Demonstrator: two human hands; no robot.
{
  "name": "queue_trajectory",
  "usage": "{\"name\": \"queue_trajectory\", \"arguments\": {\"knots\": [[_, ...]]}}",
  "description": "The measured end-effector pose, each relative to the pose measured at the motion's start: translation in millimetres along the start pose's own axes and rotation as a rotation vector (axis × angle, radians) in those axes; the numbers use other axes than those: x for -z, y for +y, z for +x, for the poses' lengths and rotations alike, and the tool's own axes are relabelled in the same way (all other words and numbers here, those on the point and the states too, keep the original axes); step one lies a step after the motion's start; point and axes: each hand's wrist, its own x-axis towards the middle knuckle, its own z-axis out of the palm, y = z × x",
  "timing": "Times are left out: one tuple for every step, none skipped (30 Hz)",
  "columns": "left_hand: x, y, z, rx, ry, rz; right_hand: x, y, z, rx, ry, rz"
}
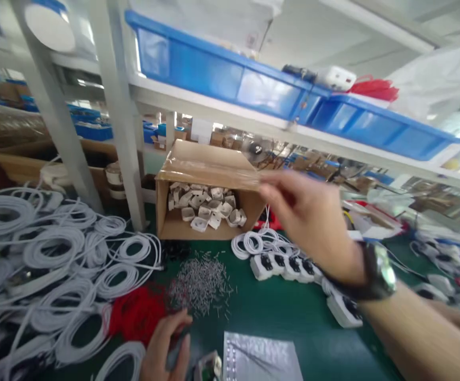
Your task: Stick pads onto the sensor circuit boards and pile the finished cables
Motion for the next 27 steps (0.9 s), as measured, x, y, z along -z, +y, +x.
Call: {"name": "queue_trajectory", "arguments": {"knots": [[-0.3,-1,0,-0.027,0.011,-0.002,-9,-4,-43,-0.082,-0.130,0.122],[0.4,-2,1,-0.054,0.007,0.003,-19,-5,-85,-0.207,-0.230,0.212],[1.9,-2,3,-0.064,0.016,0.008,-29,-6,-124,-0.339,-0.315,0.287],[4.1,-2,6,-0.045,0.016,0.007,-39,-6,-161,-0.472,-0.394,0.379],[6.8,-2,8,-0.035,-0.002,-0.013,-47,-6,-194,-0.595,-0.453,0.486],[10.1,-1,11,-0.016,-0.018,-0.043,-54,-7,-222,-0.712,-0.502,0.582],[13.7,0,12,0.039,-0.034,-0.070,-60,-10,-246,-0.809,-0.547,0.672],[17.4,3,13,0.101,-0.060,-0.086,-64,-14,-265,-0.884,-0.590,0.749],[21.1,6,12,0.157,-0.100,-0.082,-67,-18,-280,-0.930,-0.635,0.809],[24.3,10,9,0.201,-0.152,-0.060,-68,-23,-290,-0.946,-0.679,0.851],[26.6,15,5,0.219,-0.220,-0.024,-68,-26,-296,-0.934,-0.719,0.878],[27.5,21,-1,0.210,-0.298,0.024,-68,-29,-299,-0.903,-0.749,0.889],[26.9,26,-8,0.188,-0.376,0.078,-68,-29,-299,-0.864,-0.766,0.884],[24.7,31,-14,0.164,-0.449,0.131,-67,-28,-297,-0.822,-0.772,0.868],[21.0,36,-21,0.146,-0.512,0.181,-67,-25,-294,-0.778,-0.772,0.844],[16.2,39,-27,0.138,-0.559,0.226,-67,-21,-291,-0.733,-0.766,0.809],[10.7,41,-32,0.140,-0.594,0.265,-68,-16,-287,-0.684,-0.759,0.764],[5.0,42,-37,0.150,-0.613,0.297,-69,-11,-285,-0.635,-0.751,0.711],[-0.4,43,-40,0.161,-0.622,0.323,-70,-6,-282,-0.586,-0.745,0.658],[-5.2,42,-42,0.171,-0.621,0.344,-72,-2,-281,-0.541,-0.740,0.608],[-9.3,41,-44,0.179,-0.616,0.362,-74,2,-280,-0.507,-0.739,0.568],[-12.6,40,-46,0.186,-0.604,0.374,-76,5,-280,-0.484,-0.740,0.537],[-15.0,39,-47,0.193,-0.590,0.381,-77,9,-280,-0.470,-0.743,0.515],[-16.8,37,-49,0.198,-0.576,0.383,-80,13,-280,-0.465,-0.744,0.500],[-18.0,36,-50,0.202,-0.563,0.378,-82,16,-279,-0.466,-0.745,0.491],[-18.9,34,-52,0.205,-0.553,0.370,-85,20,-277,-0.473,-0.747,0.489],[-19.4,32,-54,0.211,-0.542,0.359,-88,24,-273,-0.482,-0.748,0.494]]}}
